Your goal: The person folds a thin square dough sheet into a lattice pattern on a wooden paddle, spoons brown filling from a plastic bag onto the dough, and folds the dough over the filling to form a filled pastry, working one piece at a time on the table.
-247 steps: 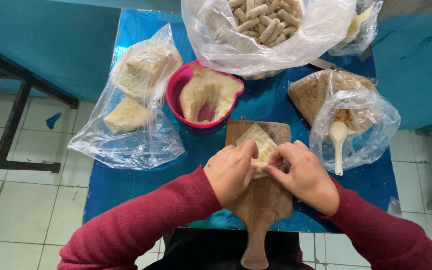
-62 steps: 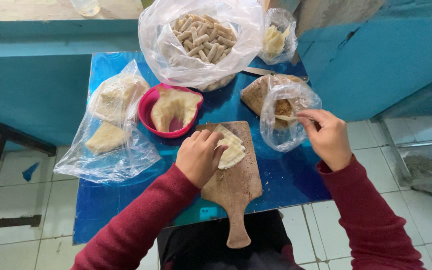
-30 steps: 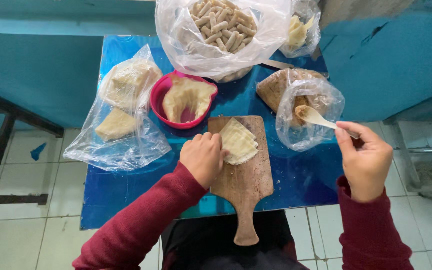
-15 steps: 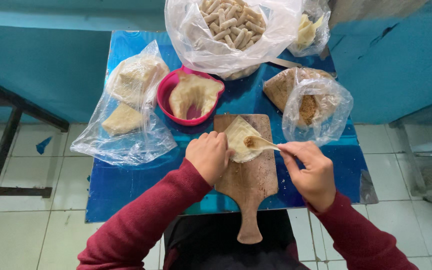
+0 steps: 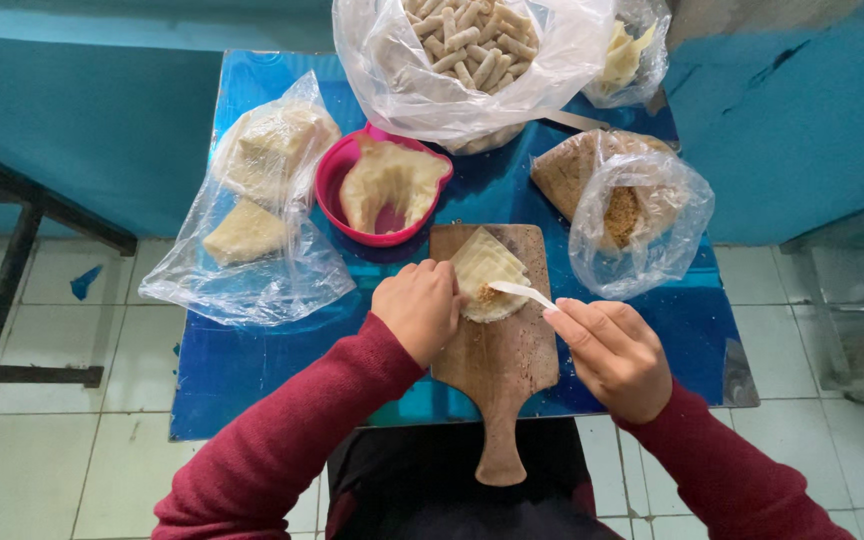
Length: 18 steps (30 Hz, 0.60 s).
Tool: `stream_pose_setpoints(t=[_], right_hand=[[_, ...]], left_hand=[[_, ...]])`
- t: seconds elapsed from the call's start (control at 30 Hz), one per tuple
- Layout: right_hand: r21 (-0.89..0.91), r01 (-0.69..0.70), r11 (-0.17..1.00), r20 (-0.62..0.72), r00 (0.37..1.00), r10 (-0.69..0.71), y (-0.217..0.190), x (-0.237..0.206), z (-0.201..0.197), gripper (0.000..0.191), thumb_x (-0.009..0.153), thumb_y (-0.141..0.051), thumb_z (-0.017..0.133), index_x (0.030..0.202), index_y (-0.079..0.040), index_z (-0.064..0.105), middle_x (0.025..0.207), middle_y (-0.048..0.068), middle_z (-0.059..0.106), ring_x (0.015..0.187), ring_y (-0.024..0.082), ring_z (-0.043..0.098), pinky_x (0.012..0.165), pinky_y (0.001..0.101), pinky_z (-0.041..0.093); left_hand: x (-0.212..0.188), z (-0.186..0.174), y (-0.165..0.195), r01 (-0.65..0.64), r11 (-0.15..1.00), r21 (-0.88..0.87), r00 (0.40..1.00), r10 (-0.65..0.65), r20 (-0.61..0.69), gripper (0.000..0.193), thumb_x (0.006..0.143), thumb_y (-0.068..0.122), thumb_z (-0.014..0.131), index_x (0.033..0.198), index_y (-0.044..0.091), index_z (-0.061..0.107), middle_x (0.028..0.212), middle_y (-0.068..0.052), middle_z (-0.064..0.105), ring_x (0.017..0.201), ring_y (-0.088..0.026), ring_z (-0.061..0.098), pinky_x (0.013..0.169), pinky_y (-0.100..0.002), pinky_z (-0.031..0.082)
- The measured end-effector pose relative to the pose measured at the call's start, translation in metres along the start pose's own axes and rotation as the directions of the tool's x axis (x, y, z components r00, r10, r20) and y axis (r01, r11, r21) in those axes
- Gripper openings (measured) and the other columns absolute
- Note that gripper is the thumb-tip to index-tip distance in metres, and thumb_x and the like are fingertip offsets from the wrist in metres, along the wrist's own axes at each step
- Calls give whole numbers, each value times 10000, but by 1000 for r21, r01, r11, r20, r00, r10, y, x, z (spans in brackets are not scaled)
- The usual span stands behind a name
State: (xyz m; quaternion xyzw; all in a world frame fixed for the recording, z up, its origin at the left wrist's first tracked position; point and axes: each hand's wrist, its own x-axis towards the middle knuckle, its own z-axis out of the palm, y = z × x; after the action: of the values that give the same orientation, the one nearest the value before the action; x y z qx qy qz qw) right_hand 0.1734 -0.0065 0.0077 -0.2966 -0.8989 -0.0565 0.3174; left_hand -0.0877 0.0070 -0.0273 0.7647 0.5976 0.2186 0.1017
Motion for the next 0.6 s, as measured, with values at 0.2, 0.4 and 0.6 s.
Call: stream_pose_setpoints(t=[0.2,0.4,0.6], right_hand=[[-39,-104,994,-165,982,97,3,-15,-7,366,838,79,733,1183,-40,708,1129,122,722,963,275,668,858,380,553],[-236,-519,821,-363,831,421,27,-38,-17,135,1064,-13,763,1182,-76,747,1159,63,725,990,257,637,923,358,536],[-382,-497,779,-244,867,434,29,-11,-13,234,859,-128,828,1086,-97,783,1200,119,716,1038,327,581,958,418,463]], left_hand=[[0,2,2,-63,997,-39,996,60,-64,213,845,225,708,894,40,615,875,-145,669,852,-341,664,713,-459,537],[-1,-4,13,-21,995,-96,999,18,-31,198,909,218,665,962,49,576,891,-145,667,862,-341,655,738,-462,526],[-3,-7,19,-55,965,-256,997,39,-69,217,901,144,643,1066,59,530,937,-152,664,917,-360,664,758,-463,522]])
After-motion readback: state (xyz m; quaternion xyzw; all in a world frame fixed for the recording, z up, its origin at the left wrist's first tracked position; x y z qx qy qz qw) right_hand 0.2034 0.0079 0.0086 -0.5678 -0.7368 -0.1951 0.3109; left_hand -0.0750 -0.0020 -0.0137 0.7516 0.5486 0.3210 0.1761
